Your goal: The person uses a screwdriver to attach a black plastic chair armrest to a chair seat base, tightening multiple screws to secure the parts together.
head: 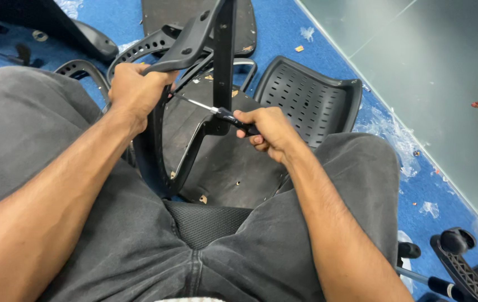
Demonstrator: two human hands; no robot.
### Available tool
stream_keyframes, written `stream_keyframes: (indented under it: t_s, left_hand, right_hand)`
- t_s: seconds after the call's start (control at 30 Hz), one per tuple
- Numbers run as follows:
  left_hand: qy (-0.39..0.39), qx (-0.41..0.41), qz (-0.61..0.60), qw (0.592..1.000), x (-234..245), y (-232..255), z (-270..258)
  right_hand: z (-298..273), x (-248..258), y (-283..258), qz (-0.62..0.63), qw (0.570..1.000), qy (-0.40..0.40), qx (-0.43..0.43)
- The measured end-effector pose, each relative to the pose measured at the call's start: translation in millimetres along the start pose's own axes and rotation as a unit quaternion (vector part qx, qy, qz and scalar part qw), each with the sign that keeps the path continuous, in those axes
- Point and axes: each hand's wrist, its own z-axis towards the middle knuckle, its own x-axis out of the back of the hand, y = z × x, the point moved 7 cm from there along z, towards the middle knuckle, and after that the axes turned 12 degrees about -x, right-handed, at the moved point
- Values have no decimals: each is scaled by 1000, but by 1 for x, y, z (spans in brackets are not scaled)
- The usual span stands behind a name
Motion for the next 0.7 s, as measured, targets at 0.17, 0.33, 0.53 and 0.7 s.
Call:
stream_keyframes:
  t_s: [0.17,0.33,0.53,0.7]
  left_hand:
    - [20,-36,16,999,7,4,-3]
    - [7,-30,22,999,9,10,-6]
    - [-3,-72,64,995,10,13,-9]
    - [-14,-120,91,989,5,16,-9]
  right_hand:
    - [-51,0,-46,-242,842,140,461]
    - [-58,0,-50,-283,792,236,487]
    - [18,13,6,-56,998,-17,16]
    - [-28,16,-36,-241,864,119,427]
